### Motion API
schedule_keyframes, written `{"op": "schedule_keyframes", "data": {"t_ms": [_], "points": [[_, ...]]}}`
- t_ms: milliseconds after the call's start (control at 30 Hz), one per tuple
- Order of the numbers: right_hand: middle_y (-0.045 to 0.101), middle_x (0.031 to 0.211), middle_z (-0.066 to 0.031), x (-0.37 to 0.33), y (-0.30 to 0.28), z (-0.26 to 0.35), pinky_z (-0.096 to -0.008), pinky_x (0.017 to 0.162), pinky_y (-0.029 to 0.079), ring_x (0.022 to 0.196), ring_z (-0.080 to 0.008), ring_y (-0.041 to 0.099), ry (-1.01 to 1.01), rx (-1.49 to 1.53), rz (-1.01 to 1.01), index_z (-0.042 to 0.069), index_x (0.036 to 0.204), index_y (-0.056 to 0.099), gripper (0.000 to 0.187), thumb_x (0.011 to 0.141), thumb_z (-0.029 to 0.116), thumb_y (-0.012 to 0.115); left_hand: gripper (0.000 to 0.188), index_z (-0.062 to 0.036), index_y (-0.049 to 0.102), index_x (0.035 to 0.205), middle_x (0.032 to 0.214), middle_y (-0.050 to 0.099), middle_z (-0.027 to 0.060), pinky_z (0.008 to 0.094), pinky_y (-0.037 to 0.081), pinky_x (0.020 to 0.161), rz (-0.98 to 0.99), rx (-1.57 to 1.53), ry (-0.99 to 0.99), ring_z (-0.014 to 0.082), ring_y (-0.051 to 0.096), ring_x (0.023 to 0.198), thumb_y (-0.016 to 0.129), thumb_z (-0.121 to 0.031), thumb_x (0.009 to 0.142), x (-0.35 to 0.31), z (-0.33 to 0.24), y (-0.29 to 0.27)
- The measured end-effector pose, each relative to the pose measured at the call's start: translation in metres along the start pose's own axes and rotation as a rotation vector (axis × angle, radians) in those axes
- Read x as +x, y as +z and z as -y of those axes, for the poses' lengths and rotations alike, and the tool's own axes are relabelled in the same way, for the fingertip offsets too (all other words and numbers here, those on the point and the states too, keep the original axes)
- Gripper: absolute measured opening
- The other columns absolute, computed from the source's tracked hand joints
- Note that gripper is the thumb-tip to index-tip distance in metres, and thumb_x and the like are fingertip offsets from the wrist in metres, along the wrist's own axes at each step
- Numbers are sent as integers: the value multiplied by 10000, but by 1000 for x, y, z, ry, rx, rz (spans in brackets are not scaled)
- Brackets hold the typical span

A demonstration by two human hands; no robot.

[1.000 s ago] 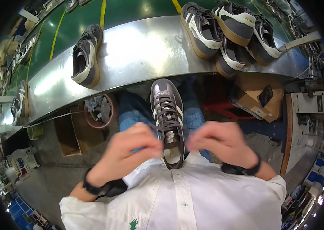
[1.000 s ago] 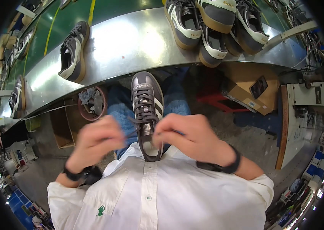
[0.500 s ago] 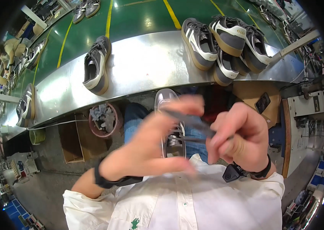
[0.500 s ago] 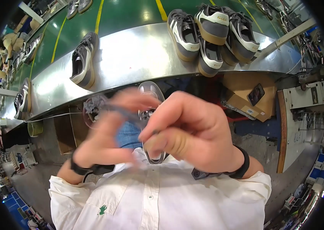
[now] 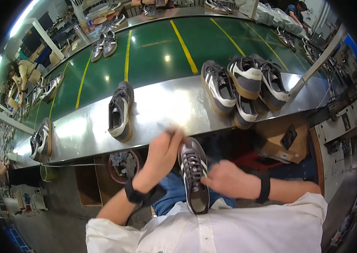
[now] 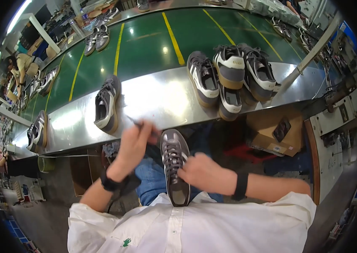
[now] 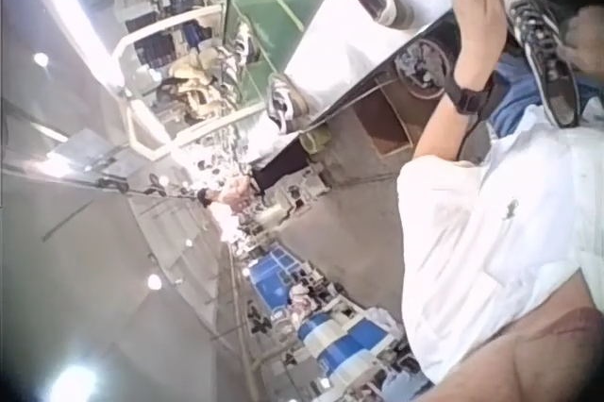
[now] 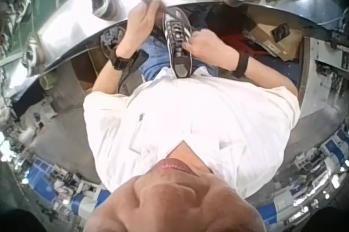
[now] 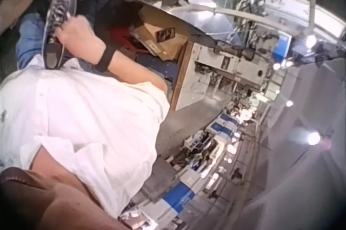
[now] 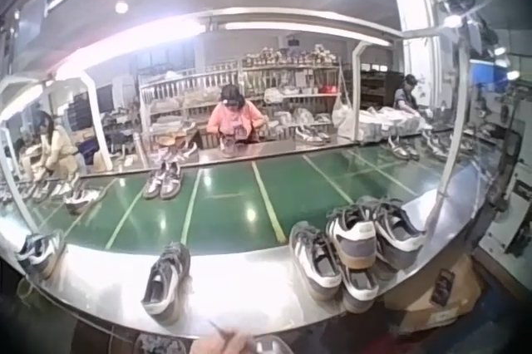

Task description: The recorder is sitting at a shoe manufacturing conveyor belt, taking shoes from the line and lacing them before placing them back on the line.

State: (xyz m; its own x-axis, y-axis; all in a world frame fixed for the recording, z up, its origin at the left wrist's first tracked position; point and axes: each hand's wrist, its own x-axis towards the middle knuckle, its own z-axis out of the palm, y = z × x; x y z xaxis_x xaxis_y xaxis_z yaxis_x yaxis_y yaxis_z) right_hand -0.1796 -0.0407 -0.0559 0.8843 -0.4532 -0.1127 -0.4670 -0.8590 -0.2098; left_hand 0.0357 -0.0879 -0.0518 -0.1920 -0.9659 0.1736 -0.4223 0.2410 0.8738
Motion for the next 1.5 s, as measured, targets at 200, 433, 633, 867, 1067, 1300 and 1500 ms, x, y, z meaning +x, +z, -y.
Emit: {"op": "schedule_keyframes", "data": {"t_ms": [200,433,633,867,1067,1300,1500], "points": [[655,1009,-93,-8,28,6,-235,685,512,703,-131,667,472,1740,-122,34,1180,589,433,811,-65,387,219,-11,583,817,648,589,143,342,462,527,285,15,-301,273,613,580,536,-196,924,-124,54,26],[677,930,-133,15,26,13,-354,725,516,778,-305,670,367,1001,-105,151,1340,470,566,807,-39,483,160,-16,578,888,645,568,126,346,458,527,334,-210,-381,292,594,577,569,-174,910,-104,10,24],[615,779,-61,-1,-25,2,-345,569,446,652,-255,519,144,435,-608,73,1168,571,577,616,-82,634,314,4,510,1103,996,596,152,296,498,701,87,-14,-137,201,606,841,622,-190,883,-114,32,38],[504,1257,-265,-30,87,31,-375,854,493,1082,-351,580,533,844,-193,-23,1412,216,907,757,332,732,747,22,105,1374,1079,543,332,474,453,862,364,-98,-510,483,569,951,549,-125,791,-136,37,66],[579,1188,-210,21,16,0,-311,820,497,1051,-265,607,416,979,-657,-15,1362,353,637,807,100,645,456,10,441,1204,1012,589,247,435,472,756,-129,48,-314,384,603,836,542,-73,767,-58,29,-9],[610,1103,-184,-19,-105,-162,-378,824,490,1004,-309,605,678,96,-1162,15,1179,533,398,800,97,623,597,-126,516,1242,1103,533,243,456,439,875,-254,729,-413,410,533,1017,669,-238,676,57,133,-118],[610,1090,-265,-68,-97,-272,-420,826,481,994,-390,605,1121,121,-519,-3,1262,446,781,770,583,609,688,-91,452,1302,1069,582,234,434,475,843,7,764,-350,411,585,967,635,-133,640,80,132,-131]]}}
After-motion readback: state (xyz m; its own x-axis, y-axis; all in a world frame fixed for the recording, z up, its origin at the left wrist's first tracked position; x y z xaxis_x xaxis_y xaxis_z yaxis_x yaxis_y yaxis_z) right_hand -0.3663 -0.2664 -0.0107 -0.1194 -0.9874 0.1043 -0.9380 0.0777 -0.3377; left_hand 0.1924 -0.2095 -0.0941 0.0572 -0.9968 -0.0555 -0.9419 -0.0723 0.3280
